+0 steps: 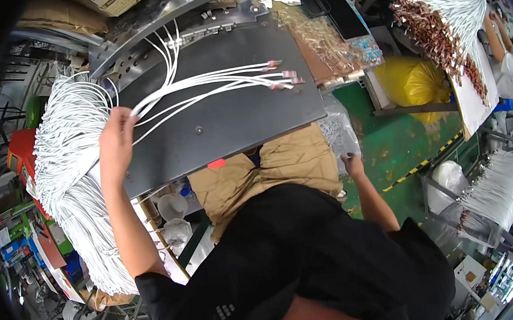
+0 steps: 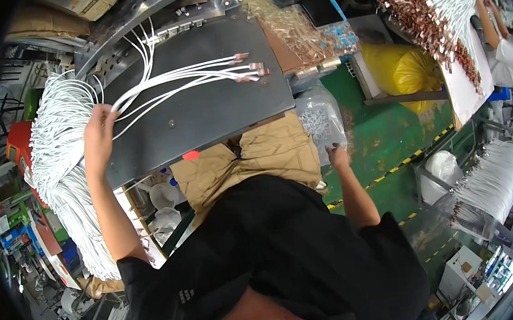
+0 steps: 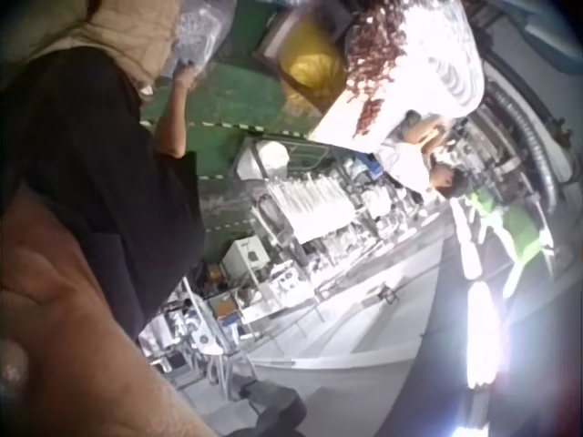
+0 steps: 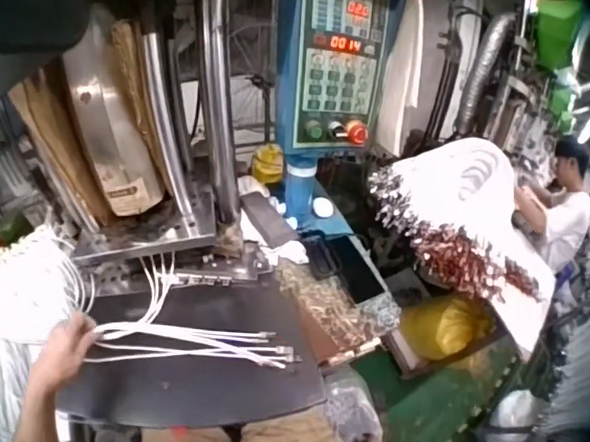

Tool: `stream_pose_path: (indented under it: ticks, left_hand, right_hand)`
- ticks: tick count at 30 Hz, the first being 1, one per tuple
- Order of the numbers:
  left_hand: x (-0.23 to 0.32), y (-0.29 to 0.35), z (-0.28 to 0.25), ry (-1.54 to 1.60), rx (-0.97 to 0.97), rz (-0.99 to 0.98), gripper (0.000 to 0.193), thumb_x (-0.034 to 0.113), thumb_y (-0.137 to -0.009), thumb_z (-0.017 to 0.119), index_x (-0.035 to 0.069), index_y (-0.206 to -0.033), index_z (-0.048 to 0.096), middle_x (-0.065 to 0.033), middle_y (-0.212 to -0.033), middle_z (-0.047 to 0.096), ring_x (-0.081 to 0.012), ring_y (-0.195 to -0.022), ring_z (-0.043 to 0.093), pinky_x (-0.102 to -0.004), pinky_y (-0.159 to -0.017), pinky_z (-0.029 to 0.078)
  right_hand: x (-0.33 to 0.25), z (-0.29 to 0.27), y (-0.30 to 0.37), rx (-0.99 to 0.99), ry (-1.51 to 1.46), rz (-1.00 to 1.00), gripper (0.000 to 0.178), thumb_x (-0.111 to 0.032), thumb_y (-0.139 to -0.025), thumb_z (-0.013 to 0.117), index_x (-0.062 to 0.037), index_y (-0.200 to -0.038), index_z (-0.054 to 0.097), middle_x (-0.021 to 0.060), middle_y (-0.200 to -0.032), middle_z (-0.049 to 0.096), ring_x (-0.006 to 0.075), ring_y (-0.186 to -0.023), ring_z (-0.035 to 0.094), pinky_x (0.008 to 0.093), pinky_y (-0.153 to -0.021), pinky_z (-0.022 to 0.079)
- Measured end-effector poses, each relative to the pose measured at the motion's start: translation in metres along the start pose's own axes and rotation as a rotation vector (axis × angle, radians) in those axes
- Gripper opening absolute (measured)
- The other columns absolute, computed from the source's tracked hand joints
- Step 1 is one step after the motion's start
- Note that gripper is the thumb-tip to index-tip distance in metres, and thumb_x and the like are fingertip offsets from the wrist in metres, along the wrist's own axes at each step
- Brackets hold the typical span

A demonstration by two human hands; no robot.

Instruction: Manually grouping and inserting bundles of electrical wires into a processing machine.

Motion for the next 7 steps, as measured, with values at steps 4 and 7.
stream_pose_path:
  ticks: [4, 7]
  left_hand:
    - [-0.025, 0.026, -0.022, 0.283, 0.158, -0.145, 0.016, 0.016, -0.101, 0.059, 0.001, -0.107, 0.061, -0.0107, -0.087, 0.065, -0.0209, -0.084, 0.062, -0.033, -0.08, 0.049]
    - [-0.005, 0.016, -0.011, 0.176, 0.066, -0.078, 0.02, 0.018, -0.102, 0.058, 0.001, -0.113, 0.061, -0.0087, -0.091, 0.066, -0.0163, -0.086, 0.06, -0.0307, -0.082, 0.048]
  right_hand:
    - [-0.106, -0.144, -0.03, 0.218, -0.82, 0.226, 0.026, -0.021, -0.104, 0.056, 0.0025, -0.106, 0.066, 0.0118, -0.092, 0.067, 0.0152, -0.081, 0.063, 0.0291, -0.075, 0.052]
    - [-0.217, -0.297, -0.059, 0.509, -0.769, -0.249, 0.017, -0.012, -0.102, 0.058, 0.0007, -0.11, 0.066, 0.0098, -0.1, 0.067, 0.0155, -0.084, 0.062, 0.0269, -0.078, 0.051]
Point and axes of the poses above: each hand's wrist, its own y-axis away from the middle knuckle, its own z-axis out of the palm, x = y × z, the point moved 6 cm from there along -y, towards the middle knuckle
